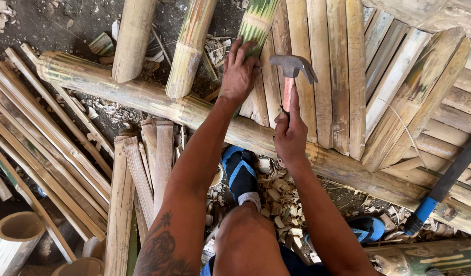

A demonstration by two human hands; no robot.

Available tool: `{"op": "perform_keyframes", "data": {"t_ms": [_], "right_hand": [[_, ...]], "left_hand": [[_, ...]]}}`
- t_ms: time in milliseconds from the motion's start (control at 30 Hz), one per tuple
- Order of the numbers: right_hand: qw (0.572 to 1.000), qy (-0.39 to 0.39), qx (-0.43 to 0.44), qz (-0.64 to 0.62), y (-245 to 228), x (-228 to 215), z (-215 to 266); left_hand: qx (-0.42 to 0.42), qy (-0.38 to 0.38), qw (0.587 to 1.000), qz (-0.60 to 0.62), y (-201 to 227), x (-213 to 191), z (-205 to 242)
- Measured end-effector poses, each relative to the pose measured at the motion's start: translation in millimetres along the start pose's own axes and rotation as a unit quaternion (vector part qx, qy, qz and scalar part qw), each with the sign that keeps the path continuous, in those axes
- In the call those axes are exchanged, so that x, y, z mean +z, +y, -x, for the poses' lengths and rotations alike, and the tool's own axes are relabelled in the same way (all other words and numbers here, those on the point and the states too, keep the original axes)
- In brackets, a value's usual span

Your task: The person assembles a bamboo structure by placing split bamboo pieces into a frame and securing them with a hammer. They repeatedly pick up bamboo pieces, position them, and tap them into place.

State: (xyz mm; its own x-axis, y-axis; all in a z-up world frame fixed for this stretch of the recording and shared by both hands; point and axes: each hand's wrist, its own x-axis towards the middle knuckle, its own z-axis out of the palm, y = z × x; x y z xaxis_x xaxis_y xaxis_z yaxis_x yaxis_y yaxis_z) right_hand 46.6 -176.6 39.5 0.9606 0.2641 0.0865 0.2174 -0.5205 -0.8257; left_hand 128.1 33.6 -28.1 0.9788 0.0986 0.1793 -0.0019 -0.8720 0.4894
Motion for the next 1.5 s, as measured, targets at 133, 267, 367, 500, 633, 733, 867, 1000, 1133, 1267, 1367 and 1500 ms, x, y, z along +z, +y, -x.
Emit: {"op": "perform_keyframes", "data": {"t_ms": [133, 267, 367, 500, 633, 733, 867, 1000, 1133, 1267, 1367, 1500], "right_hand": [[0.999, 0.04, -0.024, -0.014, -5.4, 15.9, -7.0], [0.998, 0.003, 0.007, 0.061, 0.4, 25.3, -9.7], [0.992, 0.098, -0.08, -0.011, 7.7, 29.2, -9.0], [0.997, 0.0, 0.035, 0.075, 9.4, 29.4, -7.1], [0.99, 0.072, 0.111, -0.058, 7.7, 29.6, -5.8], [0.995, 0.022, 0.086, -0.042, 4.7, 39.8, -1.1], [0.991, 0.102, -0.083, 0.022, -4.4, 45.0, -3.2], [0.989, 0.042, 0.139, -0.01, -9.2, 47.9, -1.8], [0.984, 0.08, -0.059, 0.146, -14.4, 48.0, -11.9], [0.981, 0.17, 0.039, -0.089, -16.2, 52.2, -10.5], [0.99, -0.071, 0.118, -0.011, -17.2, 49.8, -9.8], [0.991, 0.091, -0.091, 0.028, -26.2, 41.0, -14.1]], "left_hand": [[-0.001, 0.01, 1.0, -0.023, -3.5, 5.3, 0.0], [-0.001, 0.019, 1.0, 0.0, -3.9, 5.9, -0.8], [-0.008, 0.023, 0.999, 0.027, -3.6, 7.2, 2.3], [-0.026, 0.005, 1.0, 0.007, 0.6, -0.6, 4.7], [-0.017, -0.074, 0.997, -0.005, 1.4, -6.5, 4.0], [-0.08, -0.081, 0.993, -0.034, 5.1, -4.1, 10.4], [-0.137, -0.077, 0.987, -0.024, 10.1, -10.1, 10.5], [-0.152, -0.086, 0.984, -0.028, 4.3, -5.6, 12.1], [-0.138, -0.074, 0.988, -0.018, 5.6, -4.9, 12.7], [-0.123, -0.044, 0.991, -0.022, 2.2, -3.6, 17.3], [-0.114, -0.037, 0.992, -0.027, 3.2, -6.2, 14.6], [-0.119, -0.043, 0.992, 0.003, 6.2, -9.1, 15.1]]}}
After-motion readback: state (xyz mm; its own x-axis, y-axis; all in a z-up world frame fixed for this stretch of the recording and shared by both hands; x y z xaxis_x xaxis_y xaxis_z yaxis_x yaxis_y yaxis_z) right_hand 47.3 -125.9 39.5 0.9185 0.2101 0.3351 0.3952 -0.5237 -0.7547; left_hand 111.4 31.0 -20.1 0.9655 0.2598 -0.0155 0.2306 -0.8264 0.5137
